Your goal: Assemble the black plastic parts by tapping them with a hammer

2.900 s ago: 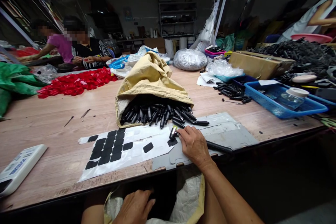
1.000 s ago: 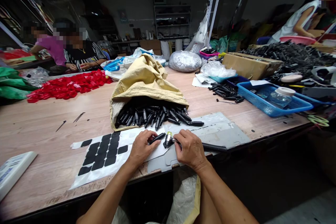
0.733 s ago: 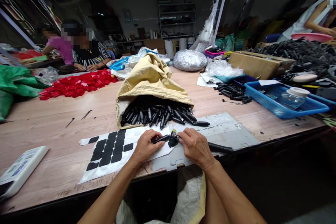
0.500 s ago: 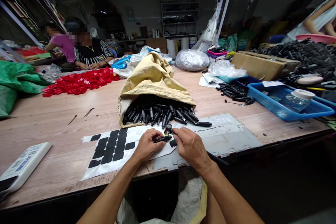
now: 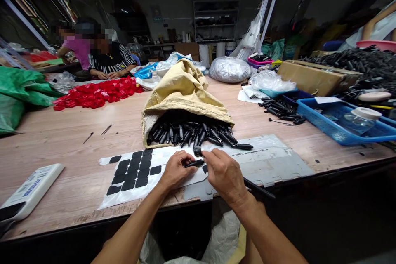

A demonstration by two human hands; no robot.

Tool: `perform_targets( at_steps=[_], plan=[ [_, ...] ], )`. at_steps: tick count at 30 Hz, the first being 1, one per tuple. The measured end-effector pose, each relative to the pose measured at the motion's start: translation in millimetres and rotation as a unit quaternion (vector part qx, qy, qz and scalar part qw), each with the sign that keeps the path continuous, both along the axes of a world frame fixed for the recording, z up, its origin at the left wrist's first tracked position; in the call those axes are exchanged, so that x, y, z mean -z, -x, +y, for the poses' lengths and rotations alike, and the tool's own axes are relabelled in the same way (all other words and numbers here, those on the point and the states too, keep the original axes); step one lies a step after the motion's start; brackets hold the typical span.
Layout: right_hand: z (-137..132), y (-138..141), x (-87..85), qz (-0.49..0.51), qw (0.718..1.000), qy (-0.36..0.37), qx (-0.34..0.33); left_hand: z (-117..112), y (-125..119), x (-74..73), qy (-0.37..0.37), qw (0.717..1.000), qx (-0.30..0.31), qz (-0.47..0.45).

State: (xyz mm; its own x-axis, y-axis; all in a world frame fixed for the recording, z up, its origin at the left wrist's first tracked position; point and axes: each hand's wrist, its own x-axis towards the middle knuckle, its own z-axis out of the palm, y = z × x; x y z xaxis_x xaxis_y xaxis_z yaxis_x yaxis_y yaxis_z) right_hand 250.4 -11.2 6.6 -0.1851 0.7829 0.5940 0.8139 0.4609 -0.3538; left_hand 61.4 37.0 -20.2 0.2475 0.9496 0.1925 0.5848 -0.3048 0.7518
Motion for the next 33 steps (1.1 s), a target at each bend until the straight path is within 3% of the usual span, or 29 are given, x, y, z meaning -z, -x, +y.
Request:
perform_targets(
  at_steps=[3,7,13,18,22,33],
  plan=[
    [-1.1,-2.8,-2.9,0.033,0.999,-0.038,0.005,0.5,0.7,2.2,0.002,1.000,0.003,0.000],
    [-3.4,-6.0,4.9,-0.006,1.000,0.010,-0.005,0.7,1.1,3.3,-0.005,1.000,0.002,0.002],
    [10.0,-32.4,16.9,-0.007,0.998,-0.003,0.064,0.8,3.7,-0.3,-0.005,1.000,0.013,0.000],
    [22.3,-51.5,32.2,-0.085,0.996,0.003,0.018,0.6,6.6,-3.8,0.007,0.999,0.035,-0.020],
    [25.7,-54.2,41.3,-0.080,0.997,0.014,0.006,0.9,7.0,-5.6,0.007,0.999,0.033,-0.004],
    [25.7,-50.5,37.7,-0.081,0.995,0.048,0.022,1.5,8.6,-5.3,0.015,0.999,0.038,0.024]
  ],
)
